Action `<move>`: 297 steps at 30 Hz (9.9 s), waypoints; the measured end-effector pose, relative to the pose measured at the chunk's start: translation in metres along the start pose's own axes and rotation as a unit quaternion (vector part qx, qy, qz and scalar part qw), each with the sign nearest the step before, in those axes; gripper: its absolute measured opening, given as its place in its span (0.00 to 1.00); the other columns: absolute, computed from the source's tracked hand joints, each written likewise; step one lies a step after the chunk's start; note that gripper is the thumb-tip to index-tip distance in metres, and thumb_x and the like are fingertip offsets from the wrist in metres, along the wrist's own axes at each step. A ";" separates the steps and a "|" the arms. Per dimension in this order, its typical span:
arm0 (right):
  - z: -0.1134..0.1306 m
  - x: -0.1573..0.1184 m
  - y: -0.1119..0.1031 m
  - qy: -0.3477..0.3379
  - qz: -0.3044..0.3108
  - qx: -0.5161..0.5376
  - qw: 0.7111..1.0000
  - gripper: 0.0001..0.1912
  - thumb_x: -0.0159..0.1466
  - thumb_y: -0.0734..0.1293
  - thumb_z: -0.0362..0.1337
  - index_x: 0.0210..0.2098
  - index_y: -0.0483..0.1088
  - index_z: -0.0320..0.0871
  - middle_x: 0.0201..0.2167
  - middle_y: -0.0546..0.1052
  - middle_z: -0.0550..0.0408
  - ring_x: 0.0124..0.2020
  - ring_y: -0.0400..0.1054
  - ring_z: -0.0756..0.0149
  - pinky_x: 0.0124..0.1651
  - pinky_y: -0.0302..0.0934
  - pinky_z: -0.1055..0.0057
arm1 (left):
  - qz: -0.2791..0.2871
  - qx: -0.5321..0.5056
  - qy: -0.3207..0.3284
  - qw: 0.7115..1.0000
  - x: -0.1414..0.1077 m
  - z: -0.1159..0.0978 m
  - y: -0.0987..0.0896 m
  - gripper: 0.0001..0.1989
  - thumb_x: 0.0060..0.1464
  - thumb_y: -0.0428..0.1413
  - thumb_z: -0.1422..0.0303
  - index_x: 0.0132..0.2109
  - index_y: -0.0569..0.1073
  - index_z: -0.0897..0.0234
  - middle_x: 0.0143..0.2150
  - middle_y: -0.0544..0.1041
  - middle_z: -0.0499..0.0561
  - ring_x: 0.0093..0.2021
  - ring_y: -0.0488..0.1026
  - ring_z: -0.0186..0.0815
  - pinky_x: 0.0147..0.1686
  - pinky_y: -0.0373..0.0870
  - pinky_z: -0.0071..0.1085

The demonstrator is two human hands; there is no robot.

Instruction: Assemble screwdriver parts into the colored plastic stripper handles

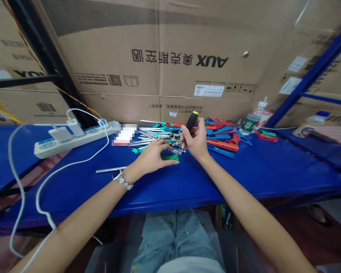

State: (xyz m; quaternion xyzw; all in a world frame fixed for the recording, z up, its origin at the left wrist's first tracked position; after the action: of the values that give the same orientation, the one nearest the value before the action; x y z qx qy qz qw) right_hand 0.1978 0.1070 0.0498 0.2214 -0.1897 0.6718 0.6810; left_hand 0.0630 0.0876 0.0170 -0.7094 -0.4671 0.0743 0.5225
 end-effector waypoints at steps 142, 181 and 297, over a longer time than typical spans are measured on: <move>-0.032 -0.008 0.026 0.052 0.086 -0.048 0.994 0.26 0.64 0.68 0.60 0.42 0.51 0.52 0.27 0.74 0.60 0.20 0.72 0.63 0.21 0.69 0.64 | 0.103 -0.029 -0.073 0.992 -0.011 0.032 -0.016 0.17 0.45 0.69 0.56 0.38 0.80 0.62 0.39 0.82 0.53 0.39 0.76 0.42 0.41 0.70 0.37; -0.030 0.003 0.010 0.062 0.027 0.010 0.998 0.33 0.61 0.70 0.64 0.48 0.49 0.52 0.32 0.78 0.55 0.24 0.77 0.58 0.20 0.68 0.64 | -0.054 -0.030 -0.020 0.998 0.002 0.022 -0.014 0.06 0.56 0.63 0.64 0.36 0.80 0.61 0.35 0.80 0.52 0.36 0.75 0.39 0.38 0.69 0.36; -0.015 0.004 0.005 -0.021 0.071 -0.171 0.983 0.20 0.57 0.75 0.51 0.30 0.64 0.45 0.24 0.68 0.60 0.26 0.61 0.68 0.29 0.59 0.69 | -0.321 -0.298 0.001 0.899 0.044 -0.020 -0.050 0.14 0.52 0.69 0.61 0.39 0.74 0.62 0.39 0.81 0.52 0.40 0.80 0.37 0.44 0.77 0.35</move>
State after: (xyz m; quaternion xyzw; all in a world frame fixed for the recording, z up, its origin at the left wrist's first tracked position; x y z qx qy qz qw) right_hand 0.1922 0.1182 0.0397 0.1019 -0.3309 0.6715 0.6552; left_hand 0.0701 0.1078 0.0836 -0.6435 -0.6695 -0.2410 0.2823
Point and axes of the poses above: each hand's wrist, its own x-axis towards the middle knuckle, its own y-axis out of the palm, z = x × y, the point moved 10 cm from there along x, towards the middle knuckle
